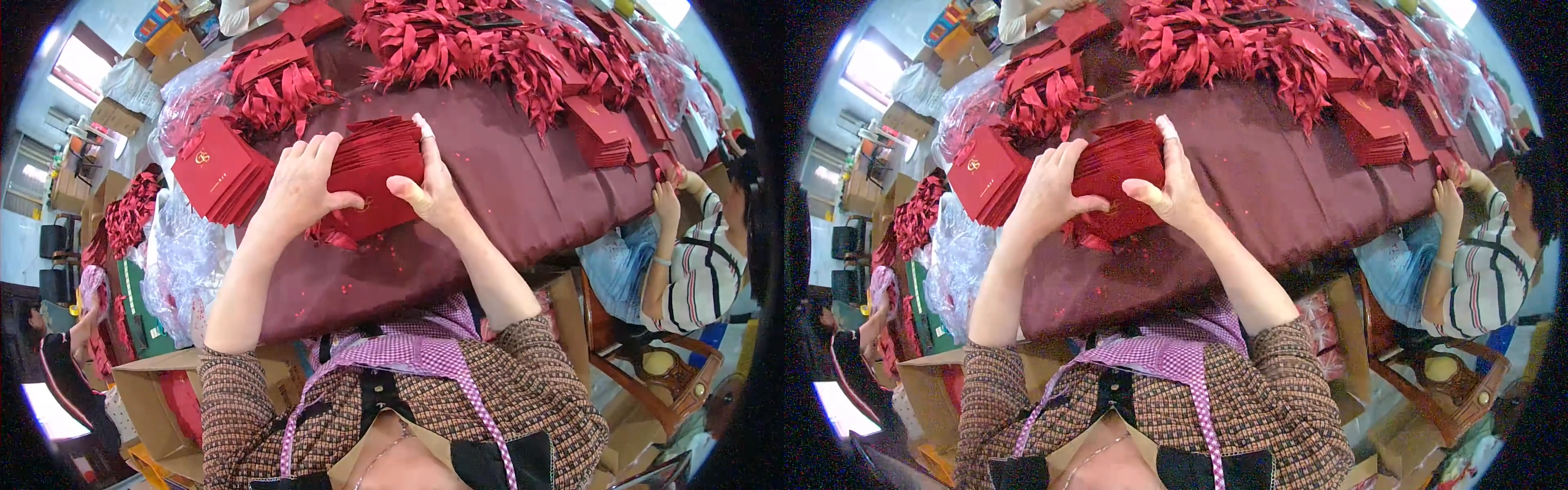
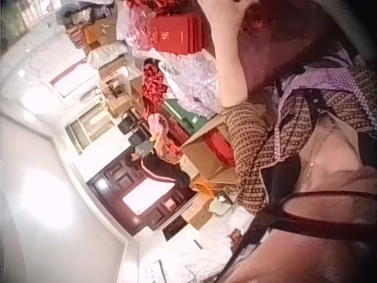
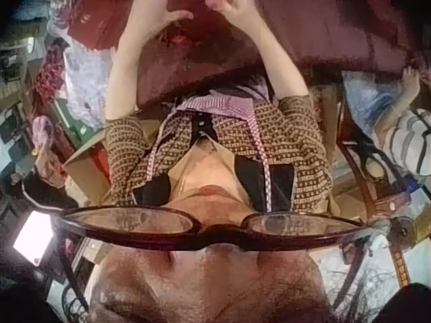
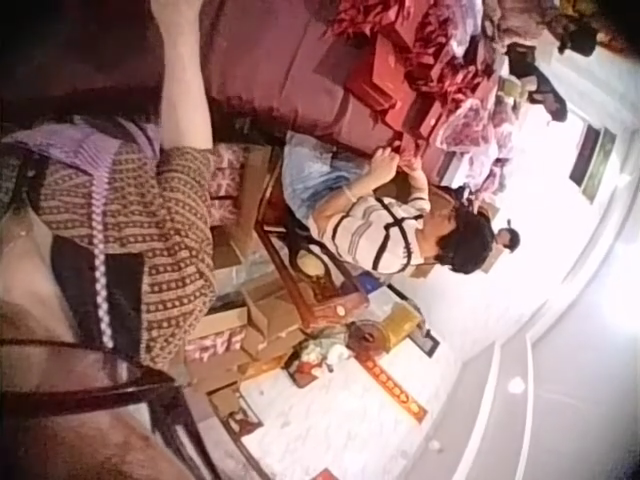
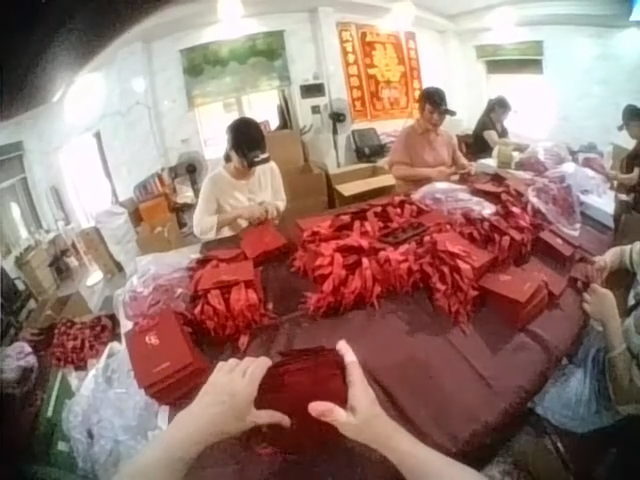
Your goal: The person ties decorative red ribbons onto red gift bags by hand.
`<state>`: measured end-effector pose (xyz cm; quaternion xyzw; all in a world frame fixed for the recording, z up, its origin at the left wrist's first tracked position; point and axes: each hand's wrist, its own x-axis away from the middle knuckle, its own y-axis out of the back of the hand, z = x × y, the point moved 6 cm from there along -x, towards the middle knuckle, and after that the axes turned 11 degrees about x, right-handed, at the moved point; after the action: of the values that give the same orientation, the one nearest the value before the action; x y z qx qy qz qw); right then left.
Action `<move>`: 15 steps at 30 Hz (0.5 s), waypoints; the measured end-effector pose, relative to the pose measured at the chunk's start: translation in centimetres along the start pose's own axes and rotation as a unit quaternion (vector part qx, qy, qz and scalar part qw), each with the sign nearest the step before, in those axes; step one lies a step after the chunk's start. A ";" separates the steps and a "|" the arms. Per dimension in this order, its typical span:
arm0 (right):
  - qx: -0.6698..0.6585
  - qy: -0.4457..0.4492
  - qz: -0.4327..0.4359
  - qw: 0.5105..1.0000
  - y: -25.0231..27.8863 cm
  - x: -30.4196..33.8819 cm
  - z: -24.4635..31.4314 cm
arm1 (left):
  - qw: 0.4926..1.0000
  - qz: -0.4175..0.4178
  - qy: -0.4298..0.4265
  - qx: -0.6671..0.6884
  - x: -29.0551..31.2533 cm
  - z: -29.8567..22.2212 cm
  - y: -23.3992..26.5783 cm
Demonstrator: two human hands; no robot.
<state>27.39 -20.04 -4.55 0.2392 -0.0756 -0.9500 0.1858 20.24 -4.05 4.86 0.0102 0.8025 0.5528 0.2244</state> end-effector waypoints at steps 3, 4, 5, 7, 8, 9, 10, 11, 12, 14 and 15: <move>-0.044 -0.024 0.020 0.999 0.1 -0.3 0.6 | 0.999 0.039 0.004 -0.006 -0.4 -0.4 -0.1; -0.084 -0.052 0.014 0.995 0.2 -0.4 1.1 | 0.999 0.038 0.005 -0.006 -0.4 -0.4 0.0; -0.083 -0.051 0.015 0.995 0.0 -0.6 0.8 | 0.999 0.034 0.003 -0.004 -0.5 -0.4 -0.1; -0.081 -0.059 0.006 0.995 -0.6 -1.1 0.2 | 1.000 0.031 0.002 -0.002 -0.5 -0.1 -0.2; -0.088 -0.053 -0.008 0.995 -0.7 -1.1 1.1 | 1.000 0.021 -0.002 0.005 -0.3 0.1 -0.1; -0.085 -0.042 -0.014 0.995 -1.2 -0.9 0.9 | 1.000 0.011 -0.005 0.012 -0.2 0.3 0.0; -0.081 -0.032 -0.019 0.996 -1.7 -0.8 0.7 | 1.000 0.010 -0.005 0.011 -0.1 0.5 0.1; -0.070 -0.032 -0.060 0.995 -2.0 -0.4 0.5 | 1.000 0.012 -0.008 0.008 0.0 0.6 0.2; -0.071 -0.031 -0.059 0.995 -2.0 -0.5 0.2 | 1.000 0.015 -0.010 0.003 0.1 0.6 0.2; -0.059 -0.055 -0.073 0.994 -1.8 -1.0 0.2 | 1.000 0.019 -0.003 -0.010 -0.1 0.5 0.0; 0.000 -0.042 -0.098 0.994 -1.5 -1.0 -1.3 | 0.999 0.023 0.004 -0.023 -0.2 0.5 -0.2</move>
<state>28.34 -18.29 -5.57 0.2051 -0.0598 -0.9729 0.0880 20.61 -3.76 4.64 0.0216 0.7899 0.5761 0.2089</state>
